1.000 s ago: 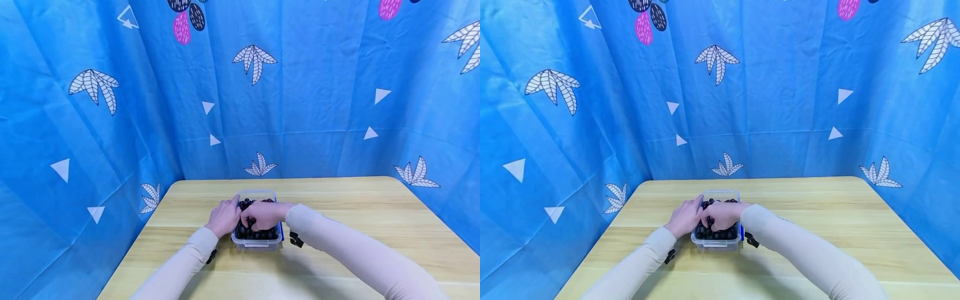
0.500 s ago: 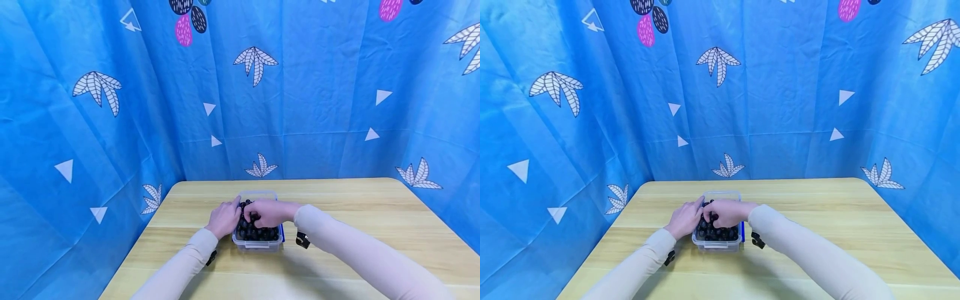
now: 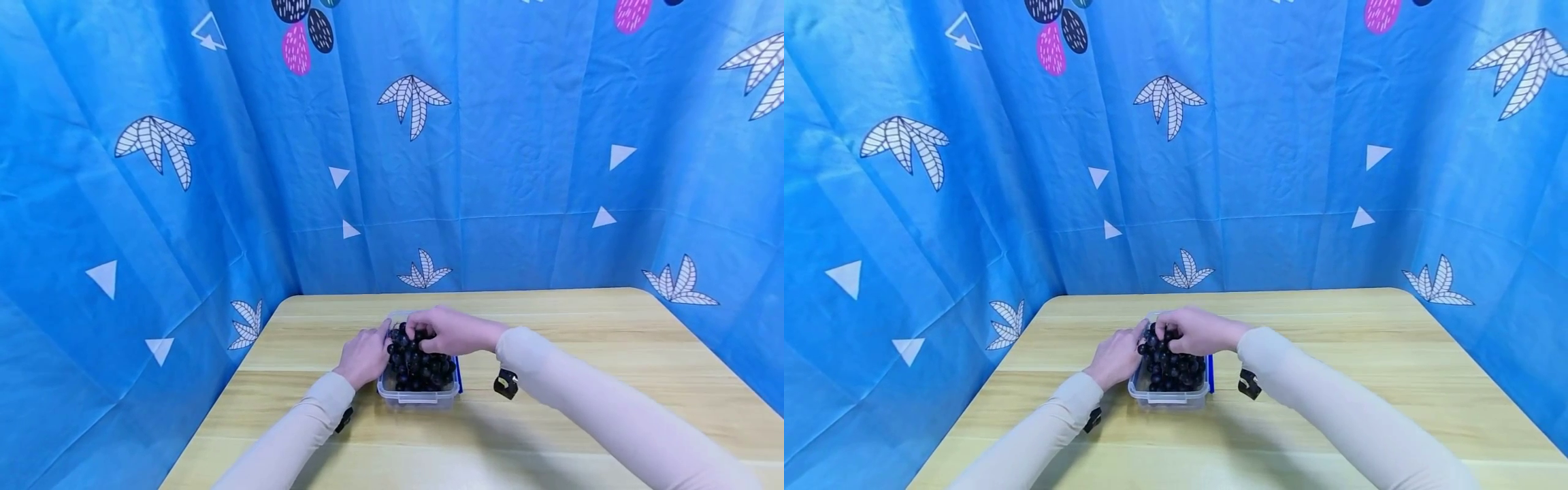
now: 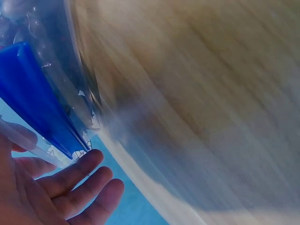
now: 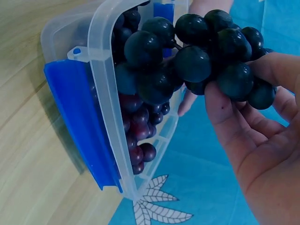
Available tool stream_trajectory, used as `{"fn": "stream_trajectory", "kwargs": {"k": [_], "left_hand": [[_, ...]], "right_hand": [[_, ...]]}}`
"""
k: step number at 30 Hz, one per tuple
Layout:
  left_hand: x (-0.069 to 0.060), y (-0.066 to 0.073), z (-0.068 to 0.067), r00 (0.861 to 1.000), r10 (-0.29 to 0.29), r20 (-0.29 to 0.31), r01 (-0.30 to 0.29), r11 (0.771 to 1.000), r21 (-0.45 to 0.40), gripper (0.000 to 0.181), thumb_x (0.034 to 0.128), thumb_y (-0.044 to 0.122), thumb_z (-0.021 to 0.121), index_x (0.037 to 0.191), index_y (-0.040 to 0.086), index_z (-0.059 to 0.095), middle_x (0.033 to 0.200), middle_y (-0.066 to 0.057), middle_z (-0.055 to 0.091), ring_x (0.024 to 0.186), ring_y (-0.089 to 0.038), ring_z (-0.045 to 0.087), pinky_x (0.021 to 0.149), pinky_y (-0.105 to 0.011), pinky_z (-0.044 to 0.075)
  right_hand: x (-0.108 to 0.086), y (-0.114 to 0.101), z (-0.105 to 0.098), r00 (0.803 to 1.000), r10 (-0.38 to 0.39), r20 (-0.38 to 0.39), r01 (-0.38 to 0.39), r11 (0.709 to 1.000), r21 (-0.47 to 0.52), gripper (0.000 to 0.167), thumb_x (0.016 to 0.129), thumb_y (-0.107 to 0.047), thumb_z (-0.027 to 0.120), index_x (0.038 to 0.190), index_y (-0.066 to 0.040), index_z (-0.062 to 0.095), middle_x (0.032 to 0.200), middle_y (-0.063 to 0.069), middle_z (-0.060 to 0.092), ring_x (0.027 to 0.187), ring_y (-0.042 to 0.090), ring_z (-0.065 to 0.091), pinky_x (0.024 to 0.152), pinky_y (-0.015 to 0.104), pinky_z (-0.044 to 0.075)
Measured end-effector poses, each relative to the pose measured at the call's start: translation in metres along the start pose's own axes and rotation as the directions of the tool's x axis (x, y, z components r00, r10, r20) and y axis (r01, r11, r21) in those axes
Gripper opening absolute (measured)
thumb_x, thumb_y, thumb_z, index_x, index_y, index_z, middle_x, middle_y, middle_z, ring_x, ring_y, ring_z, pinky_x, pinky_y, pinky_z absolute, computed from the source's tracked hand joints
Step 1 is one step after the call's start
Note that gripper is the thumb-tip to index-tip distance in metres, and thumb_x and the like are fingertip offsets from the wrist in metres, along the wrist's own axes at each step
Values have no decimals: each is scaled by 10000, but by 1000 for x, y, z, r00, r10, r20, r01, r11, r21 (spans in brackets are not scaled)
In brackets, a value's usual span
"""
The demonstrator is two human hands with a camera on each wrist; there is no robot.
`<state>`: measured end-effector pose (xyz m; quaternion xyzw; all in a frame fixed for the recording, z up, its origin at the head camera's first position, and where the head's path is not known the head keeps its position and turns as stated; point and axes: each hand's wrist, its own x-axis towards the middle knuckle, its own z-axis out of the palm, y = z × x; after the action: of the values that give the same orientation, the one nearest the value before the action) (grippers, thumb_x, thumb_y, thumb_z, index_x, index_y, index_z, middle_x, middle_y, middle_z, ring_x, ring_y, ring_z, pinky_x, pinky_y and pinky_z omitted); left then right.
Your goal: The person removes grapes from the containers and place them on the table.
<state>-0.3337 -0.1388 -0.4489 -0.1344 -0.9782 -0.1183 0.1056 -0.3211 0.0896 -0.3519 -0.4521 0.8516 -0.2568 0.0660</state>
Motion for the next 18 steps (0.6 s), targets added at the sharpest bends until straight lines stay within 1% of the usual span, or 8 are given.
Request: {"fn": "stream_trajectory", "kwargs": {"k": [3, 8, 12, 18], "left_hand": [[0, 0, 0, 1000, -8, -1, 8, 1000, 2, 527, 1034, 325, 462, 1525, 135, 453, 1190, -158, 705, 1090, -347, 662, 774, -509, 574], [0, 1, 1, 1000, -23, 1, 23, 1000, 0, 536, 1032, 337, 434, 1538, 160, 435, 1180, -135, 712, 1047, -320, 677, 739, -477, 574], [0, 1, 1, 999, -32, 1, 32, 999, -12, 536, 1030, 323, 424, 1543, 170, 427, 1175, -116, 717, 1030, -309, 681, 720, -473, 570], [1, 2, 1, 1000, -29, 11, 30, 999, -30, 541, 1030, 297, 439, 1551, 157, 407, 1054, -101, 726, 841, -243, 652, 585, -393, 522]], "right_hand": [[-4, 1, -5, 1000, 5, -21, -5, 1000, 10, 191, 903, -21, 621, 997, -186, 601, 788, -61, 542, 696, 92, 489, 659, 256, 474], [-10, 2, -12, 999, 20, -49, -18, 999, 50, 173, 907, -30, 621, 1008, -170, 603, 856, -58, 589, 763, 117, 531, 717, 288, 504], [-17, 5, -18, 997, 32, -73, -26, 997, 78, 162, 916, -31, 612, 1007, -164, 595, 863, -47, 600, 771, 128, 548, 725, 303, 508], [-29, 12, -24, 989, 73, -126, -61, 993, 97, 167, 912, -22, 618, 995, -165, 593, 862, -29, 594, 788, 139, 557, 737, 314, 503]]}}
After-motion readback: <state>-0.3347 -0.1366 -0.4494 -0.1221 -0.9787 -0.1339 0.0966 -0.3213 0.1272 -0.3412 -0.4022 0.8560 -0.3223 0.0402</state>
